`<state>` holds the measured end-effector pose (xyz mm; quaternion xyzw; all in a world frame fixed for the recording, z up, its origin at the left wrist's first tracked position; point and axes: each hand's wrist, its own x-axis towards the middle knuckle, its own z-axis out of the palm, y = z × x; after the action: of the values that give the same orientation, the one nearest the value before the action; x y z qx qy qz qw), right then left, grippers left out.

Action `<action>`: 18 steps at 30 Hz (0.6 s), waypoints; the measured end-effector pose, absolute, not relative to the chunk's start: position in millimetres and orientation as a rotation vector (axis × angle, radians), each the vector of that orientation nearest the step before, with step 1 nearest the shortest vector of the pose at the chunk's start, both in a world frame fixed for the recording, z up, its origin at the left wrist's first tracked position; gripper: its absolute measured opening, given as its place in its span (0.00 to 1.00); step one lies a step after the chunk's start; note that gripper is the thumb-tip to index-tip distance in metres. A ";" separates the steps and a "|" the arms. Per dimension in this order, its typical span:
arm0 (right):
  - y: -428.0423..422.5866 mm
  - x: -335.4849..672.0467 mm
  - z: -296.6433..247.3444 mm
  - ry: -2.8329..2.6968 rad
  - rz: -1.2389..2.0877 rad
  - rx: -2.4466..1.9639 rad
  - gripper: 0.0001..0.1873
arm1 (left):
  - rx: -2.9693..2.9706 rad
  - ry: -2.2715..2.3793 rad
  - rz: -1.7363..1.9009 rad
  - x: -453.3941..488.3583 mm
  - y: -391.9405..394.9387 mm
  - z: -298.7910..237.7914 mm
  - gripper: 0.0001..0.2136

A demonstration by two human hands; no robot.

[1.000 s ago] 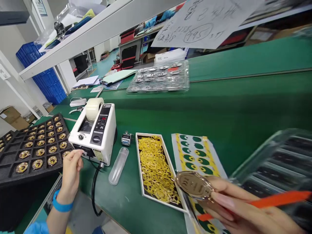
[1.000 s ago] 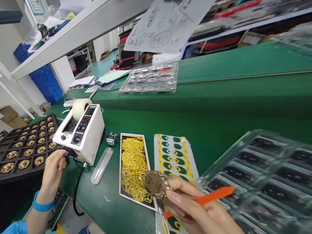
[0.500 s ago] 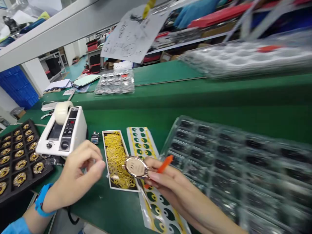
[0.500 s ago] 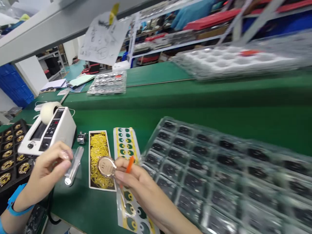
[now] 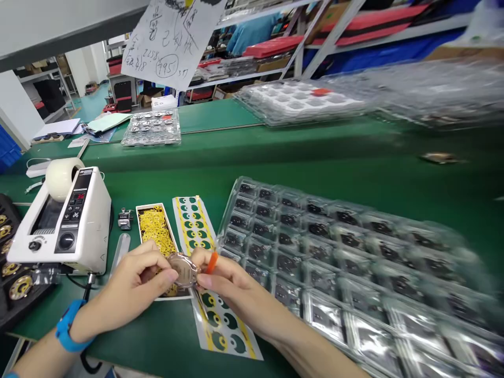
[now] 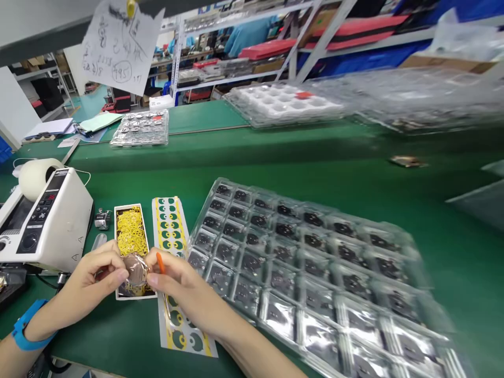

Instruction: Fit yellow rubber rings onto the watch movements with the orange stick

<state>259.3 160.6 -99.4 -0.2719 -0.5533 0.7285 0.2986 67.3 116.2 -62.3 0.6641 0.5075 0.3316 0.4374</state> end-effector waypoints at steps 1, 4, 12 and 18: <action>160.3 259.1 -99.1 -1.468 1.944 -0.723 0.22 | 1.670 1.267 0.821 67.4 116.3 -61.5 0.14; 159.3 258.5 -98.0 -1.468 1.949 -0.740 0.22 | 1.726 1.286 0.817 68.6 116.8 -59.2 0.13; 159.6 257.8 -100.4 -1.460 1.958 -0.727 0.20 | 1.811 1.314 0.819 70.1 117.4 -57.2 0.14; 159.9 258.9 -102.8 -1.472 1.957 -0.719 0.20 | 1.788 1.318 0.813 69.5 117.7 -57.5 0.14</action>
<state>258.9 159.9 -102.8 -0.2695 -0.5518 0.7339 0.2905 69.5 117.7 -57.5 0.6997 0.5157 0.3182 0.3783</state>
